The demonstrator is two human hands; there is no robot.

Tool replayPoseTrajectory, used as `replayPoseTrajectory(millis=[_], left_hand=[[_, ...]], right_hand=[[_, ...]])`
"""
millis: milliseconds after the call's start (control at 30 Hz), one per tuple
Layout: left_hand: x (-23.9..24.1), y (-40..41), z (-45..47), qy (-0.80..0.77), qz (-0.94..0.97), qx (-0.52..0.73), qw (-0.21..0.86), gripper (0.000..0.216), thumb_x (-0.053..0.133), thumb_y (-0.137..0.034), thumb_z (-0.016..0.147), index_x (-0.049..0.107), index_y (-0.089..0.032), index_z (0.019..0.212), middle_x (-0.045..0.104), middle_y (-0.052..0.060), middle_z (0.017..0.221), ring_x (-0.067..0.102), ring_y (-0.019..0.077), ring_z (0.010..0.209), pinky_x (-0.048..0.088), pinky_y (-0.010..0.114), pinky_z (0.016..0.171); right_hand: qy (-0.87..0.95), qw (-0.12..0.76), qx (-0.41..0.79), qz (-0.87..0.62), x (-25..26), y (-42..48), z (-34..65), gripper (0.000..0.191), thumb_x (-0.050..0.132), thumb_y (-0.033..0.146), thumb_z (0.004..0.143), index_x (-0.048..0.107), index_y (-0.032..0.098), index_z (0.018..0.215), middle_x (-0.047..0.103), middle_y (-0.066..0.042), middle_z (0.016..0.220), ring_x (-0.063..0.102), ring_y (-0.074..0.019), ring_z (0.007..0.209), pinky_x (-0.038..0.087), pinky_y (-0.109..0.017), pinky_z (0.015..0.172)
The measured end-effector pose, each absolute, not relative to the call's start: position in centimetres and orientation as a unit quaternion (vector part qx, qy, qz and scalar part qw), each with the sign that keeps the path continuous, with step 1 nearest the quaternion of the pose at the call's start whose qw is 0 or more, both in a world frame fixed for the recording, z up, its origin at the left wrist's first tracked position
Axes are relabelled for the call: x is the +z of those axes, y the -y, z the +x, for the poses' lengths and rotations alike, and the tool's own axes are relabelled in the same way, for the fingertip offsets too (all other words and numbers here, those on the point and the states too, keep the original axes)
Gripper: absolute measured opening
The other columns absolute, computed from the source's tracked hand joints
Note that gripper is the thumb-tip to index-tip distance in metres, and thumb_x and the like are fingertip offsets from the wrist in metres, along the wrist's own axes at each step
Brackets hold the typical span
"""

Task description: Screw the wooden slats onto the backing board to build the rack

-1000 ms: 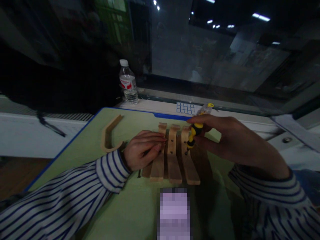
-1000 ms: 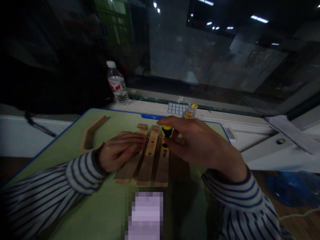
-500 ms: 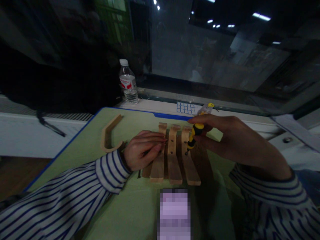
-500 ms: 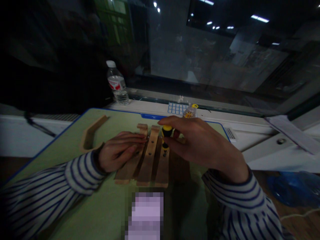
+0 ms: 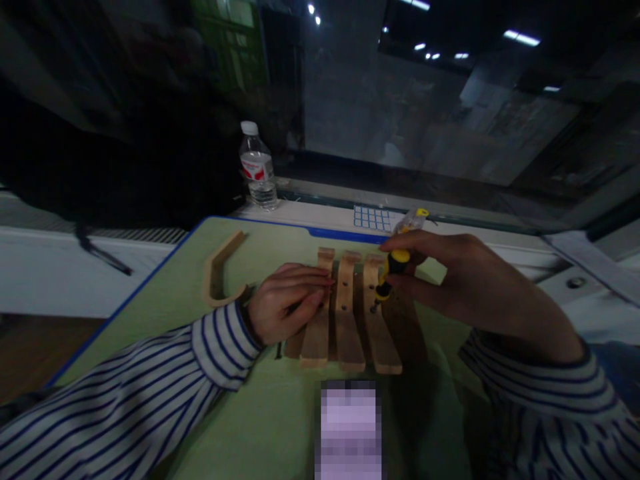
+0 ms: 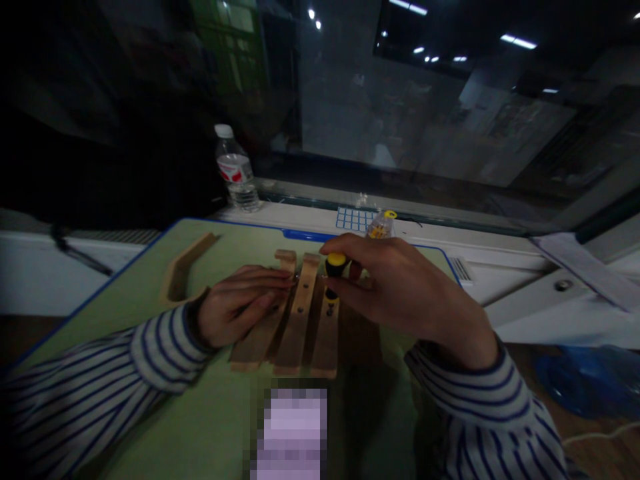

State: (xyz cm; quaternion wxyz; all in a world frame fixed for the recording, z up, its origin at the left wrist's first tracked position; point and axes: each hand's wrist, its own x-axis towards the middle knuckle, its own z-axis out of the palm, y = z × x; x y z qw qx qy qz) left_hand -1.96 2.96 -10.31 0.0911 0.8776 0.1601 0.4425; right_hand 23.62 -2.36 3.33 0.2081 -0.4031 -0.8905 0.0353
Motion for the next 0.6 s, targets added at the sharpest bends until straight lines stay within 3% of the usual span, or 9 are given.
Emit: replayPoseTrajectory(millis=[600], left_hand=[[-9.91,-2.72,-1.99,-0.168,0.883,0.429,0.094,0.023,0.049,-0.01,0.086,0.068,-0.014,0.098,0.072,0.011,0.101,0.065,0.0201,0.103,0.05,0.037,0.089]], right_hand=[[0.883,0.193,0.06,-0.424,3.34,2.35,23.65,0.029,0.061,0.029,0.084,0.058,0.021,0.112,0.069,-0.001,0.092,0.063,-0.013,0.073,0.047,-0.026,0.069]])
